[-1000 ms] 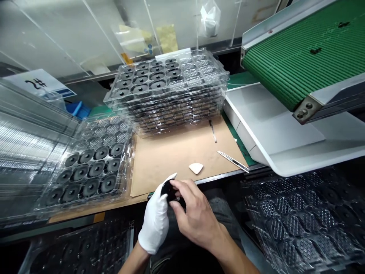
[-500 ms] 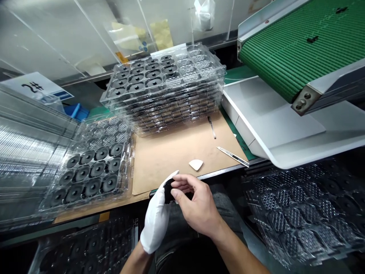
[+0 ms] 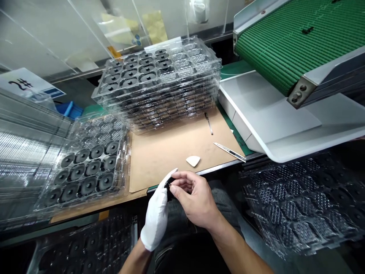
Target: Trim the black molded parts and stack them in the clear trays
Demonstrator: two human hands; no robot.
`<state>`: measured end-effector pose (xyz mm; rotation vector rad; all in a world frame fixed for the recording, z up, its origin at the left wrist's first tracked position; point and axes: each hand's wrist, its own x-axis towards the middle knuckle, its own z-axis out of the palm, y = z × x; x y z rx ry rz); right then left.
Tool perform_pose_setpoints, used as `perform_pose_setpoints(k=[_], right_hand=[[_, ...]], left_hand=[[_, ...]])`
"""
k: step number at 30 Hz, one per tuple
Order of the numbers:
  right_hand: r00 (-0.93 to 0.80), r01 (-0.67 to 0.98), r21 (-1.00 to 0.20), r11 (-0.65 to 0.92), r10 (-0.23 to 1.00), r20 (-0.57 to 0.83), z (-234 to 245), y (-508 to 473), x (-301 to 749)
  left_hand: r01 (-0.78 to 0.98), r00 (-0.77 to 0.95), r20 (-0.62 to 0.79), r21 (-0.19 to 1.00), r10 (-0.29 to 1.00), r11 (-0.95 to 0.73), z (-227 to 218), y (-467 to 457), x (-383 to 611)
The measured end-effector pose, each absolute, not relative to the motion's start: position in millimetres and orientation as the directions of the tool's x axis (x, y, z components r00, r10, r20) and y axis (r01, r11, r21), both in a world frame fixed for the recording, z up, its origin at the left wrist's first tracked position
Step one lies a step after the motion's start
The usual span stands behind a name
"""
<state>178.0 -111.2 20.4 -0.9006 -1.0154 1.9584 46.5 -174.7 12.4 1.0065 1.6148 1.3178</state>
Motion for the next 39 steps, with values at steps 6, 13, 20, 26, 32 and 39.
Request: perform_pose_setpoints(k=[6,13,20,26,32,39], right_hand=[[-0.487,-0.324,-0.835,-0.445,0.835,-0.255,19.0,-108.6,179.0],[-0.455,-0.337,-0.836,-0.432,0.852,-0.257,26.6,-106.5,176.8],[-0.487,-0.444,-0.721,-0.533,0.818,-0.305,25.0,-102.8,175.8],[-0.484,-0.445,-0.713,-0.541,0.816,-0.317,23.2,-104.6,176.0],[-0.431,-0.413,-0.787,-0.458,0.86,-0.275,20.3,-107.7,174.1],[-0.419,-0.386,-0.802,-0.456,0.861,-0.288,17.9,-108.5,172.9]], left_hand=[[0.185,-0.288,-0.051,0.977,0.956,0.108,13.7,-174.3,45.9],[0.237,-0.303,-0.023,0.966,0.953,0.099,18.1,-173.6,53.7],[0.228,-0.396,-0.012,0.967,0.918,0.111,22.2,-166.0,54.7],[0.139,-0.402,-0.055,0.983,0.914,0.121,20.0,-167.1,53.9],[0.073,-0.396,-0.103,0.987,0.912,0.143,14.4,-169.6,53.9],[0.097,-0.4,-0.136,0.977,0.906,0.19,10.7,-172.7,53.7]])
